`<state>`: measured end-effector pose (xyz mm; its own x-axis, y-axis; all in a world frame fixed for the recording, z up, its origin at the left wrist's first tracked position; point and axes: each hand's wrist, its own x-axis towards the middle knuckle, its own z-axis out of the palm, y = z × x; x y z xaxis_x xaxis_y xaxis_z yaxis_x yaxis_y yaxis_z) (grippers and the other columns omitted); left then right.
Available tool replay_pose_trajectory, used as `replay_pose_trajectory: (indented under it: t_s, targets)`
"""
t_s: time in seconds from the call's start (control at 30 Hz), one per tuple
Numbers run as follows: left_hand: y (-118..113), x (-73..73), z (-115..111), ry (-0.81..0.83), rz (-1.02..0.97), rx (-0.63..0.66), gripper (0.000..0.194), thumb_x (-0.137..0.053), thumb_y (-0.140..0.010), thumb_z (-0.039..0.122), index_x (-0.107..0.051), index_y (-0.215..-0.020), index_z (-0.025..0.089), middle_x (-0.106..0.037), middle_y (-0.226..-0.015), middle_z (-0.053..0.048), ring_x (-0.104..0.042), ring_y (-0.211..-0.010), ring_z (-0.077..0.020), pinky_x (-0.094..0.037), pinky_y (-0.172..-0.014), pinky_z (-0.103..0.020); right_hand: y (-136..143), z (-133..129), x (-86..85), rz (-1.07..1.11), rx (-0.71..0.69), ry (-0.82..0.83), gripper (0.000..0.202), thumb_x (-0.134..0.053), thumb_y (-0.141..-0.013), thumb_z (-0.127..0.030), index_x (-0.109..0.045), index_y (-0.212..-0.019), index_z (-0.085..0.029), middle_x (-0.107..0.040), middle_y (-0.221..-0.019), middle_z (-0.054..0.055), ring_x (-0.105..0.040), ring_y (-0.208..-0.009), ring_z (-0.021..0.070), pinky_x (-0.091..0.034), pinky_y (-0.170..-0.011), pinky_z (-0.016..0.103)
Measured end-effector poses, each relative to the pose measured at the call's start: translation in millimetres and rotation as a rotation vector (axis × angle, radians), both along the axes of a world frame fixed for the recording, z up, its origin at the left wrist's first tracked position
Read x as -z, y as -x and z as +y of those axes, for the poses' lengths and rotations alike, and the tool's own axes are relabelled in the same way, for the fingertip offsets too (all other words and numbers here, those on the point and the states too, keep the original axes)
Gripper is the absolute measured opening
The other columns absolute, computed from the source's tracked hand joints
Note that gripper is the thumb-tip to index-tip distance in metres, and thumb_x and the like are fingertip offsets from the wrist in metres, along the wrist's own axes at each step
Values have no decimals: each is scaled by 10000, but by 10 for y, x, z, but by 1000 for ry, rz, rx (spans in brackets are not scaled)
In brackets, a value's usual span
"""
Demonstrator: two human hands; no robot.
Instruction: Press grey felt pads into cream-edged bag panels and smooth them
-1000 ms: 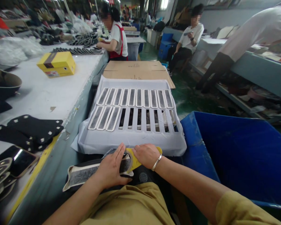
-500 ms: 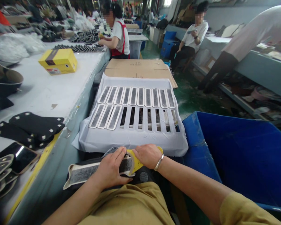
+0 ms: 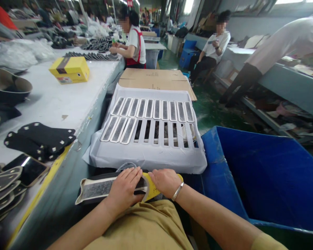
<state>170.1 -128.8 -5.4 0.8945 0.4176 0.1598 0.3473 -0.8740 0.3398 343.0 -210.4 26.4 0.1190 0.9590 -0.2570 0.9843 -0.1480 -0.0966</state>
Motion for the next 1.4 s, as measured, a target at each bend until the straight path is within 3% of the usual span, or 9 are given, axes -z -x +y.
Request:
replay_pose_trajectory:
  t_s: [0.27,0.6,0.8,0.9,1.0,1.07,1.13,1.27,1.4]
  targets:
    - [84,34,36,-29,-84,-17,659,-724,-628,486,-566,-1175,153,-515,-1290,-159,-490,-1161,-316,-370,-998,-469,-211,26,-192,339,16,176,528,-264,-925,-460,-596,-645,-160,-617,-623,50,-484,-512,109,-341,-500,225]
    - [19,32,88,65,-58,-49,860,-719,-596,550,-464,-1267,78,-456,-1328,-209,-442,-1199,-329,-335,-1010,-470,-514,-29,-91,471,178,13,464,-258,-931,-446,-559,-703,-177,-607,-663,31,-528,-591,143,-404,-570,261]
    - [34,-67,35,15,-32,-1,762,-644,-699,542,-459,-1283,87,-460,-1335,-169,-418,-1191,-337,-293,-1017,-470,-389,408,-8,346,143,-28,512,-194,-940,-449,-604,-772,-193,-664,-761,87,-608,-701,205,-433,-629,315]
    - [282,-125,101,25,-130,66,657,-612,-724,557,-502,-1238,162,-472,-1332,-124,-418,-1206,-298,-275,-1042,-441,-168,807,-3,172,61,20,543,-174,-942,-434,-629,-777,-190,-668,-750,109,-626,-705,221,-416,-602,318]
    - [791,-121,217,147,-405,-98,451,-513,-839,459,-510,-1202,191,-551,-1247,-87,-471,-1170,-221,-244,-1077,-413,193,1146,-47,85,-120,77,540,-173,-949,-419,-617,-742,-192,-669,-734,91,-633,-706,208,-391,-593,298]
    - [1160,-35,340,297,-632,-400,311,-456,-883,344,-538,-1132,176,-588,-1172,-96,-499,-1136,-205,-296,-1053,-405,457,1307,-67,31,-205,81,539,-192,-945,-454,-593,-694,-195,-665,-711,69,-630,-696,201,-370,-588,289]
    - [1425,109,483,537,-841,-635,343,-395,-907,352,-509,-1157,146,-562,-1199,-126,-501,-1143,-218,-356,-1015,-405,696,1428,-69,-34,-267,49,519,-223,-940,-473,-585,-693,-195,-661,-712,58,-626,-693,201,-356,-591,290]
    - [1492,389,641,987,-980,-576,504,-239,-937,439,-443,-1263,114,-547,-1241,-141,-518,-1138,-236,-385,-991,-422,1003,1597,-44,-120,-403,-21,435,-285,-939,-439,-592,-763,-186,-660,-762,64,-621,-719,211,-352,-623,304]
    - [1327,459,582,1066,-1025,-647,565,-182,-934,482,-506,-1223,121,-608,-1161,-110,-547,-1090,-226,-382,-992,-412,1123,1701,-17,-160,-489,-14,366,-295,-948,-384,-577,-831,-183,-667,-767,50,-620,-704,209,-346,-658,321]
